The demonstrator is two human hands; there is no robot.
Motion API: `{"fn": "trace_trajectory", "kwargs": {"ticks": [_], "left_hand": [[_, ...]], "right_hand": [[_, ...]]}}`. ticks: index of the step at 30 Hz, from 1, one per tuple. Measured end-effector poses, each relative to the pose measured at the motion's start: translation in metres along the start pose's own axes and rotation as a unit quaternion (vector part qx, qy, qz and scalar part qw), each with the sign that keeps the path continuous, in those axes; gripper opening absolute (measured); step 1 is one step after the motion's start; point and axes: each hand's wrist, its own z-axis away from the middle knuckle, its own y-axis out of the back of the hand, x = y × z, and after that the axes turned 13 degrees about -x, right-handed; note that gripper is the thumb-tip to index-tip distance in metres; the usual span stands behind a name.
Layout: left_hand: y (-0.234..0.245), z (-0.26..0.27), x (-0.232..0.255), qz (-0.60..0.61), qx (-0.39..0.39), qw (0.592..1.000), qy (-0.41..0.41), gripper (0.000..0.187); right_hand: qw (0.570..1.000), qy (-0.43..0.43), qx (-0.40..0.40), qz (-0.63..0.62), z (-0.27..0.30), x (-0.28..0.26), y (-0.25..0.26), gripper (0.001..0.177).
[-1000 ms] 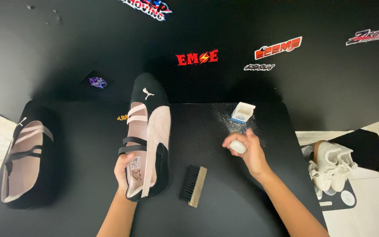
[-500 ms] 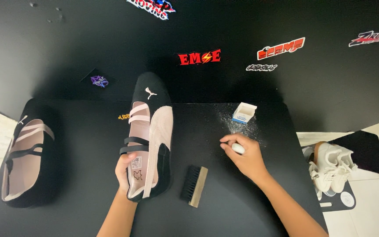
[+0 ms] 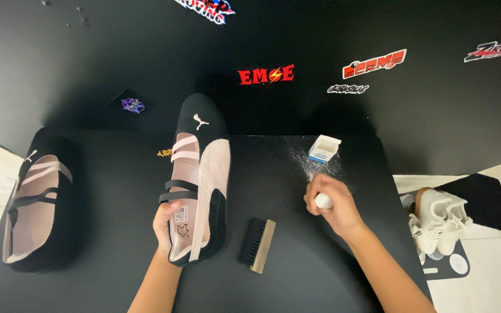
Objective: The person cleans a black and pink Puma shoe using a white eraser. They hold the shoe in the left hand and rub the eraser along the side and toe areas. A brush and a small box of powder are visible on the table but not used during the clip.
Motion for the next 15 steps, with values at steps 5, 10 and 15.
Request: {"fn": "trace_trajectory", "kwargs": {"ticks": [5,10,15], "left_hand": [[0.030,0.005,-0.001,-0.678,-0.101,0.632,-0.361,0.074],[-0.004,0.001,0.004,-0.036,0.047,0.998,-0.036,0.027],[-0.007,-0.002,-0.002,-0.065,0.080,0.992,-0.077,0.025]], "right_hand": [[0.998,-0.054,-0.002,-0.043,0.004,0.014,0.014,0.039],[0.989,-0.114,0.039,0.081,0.006,0.005,-0.001,0.056],[0.984,-0.115,0.036,0.130,0.007,0.015,0.007,0.053]]}}
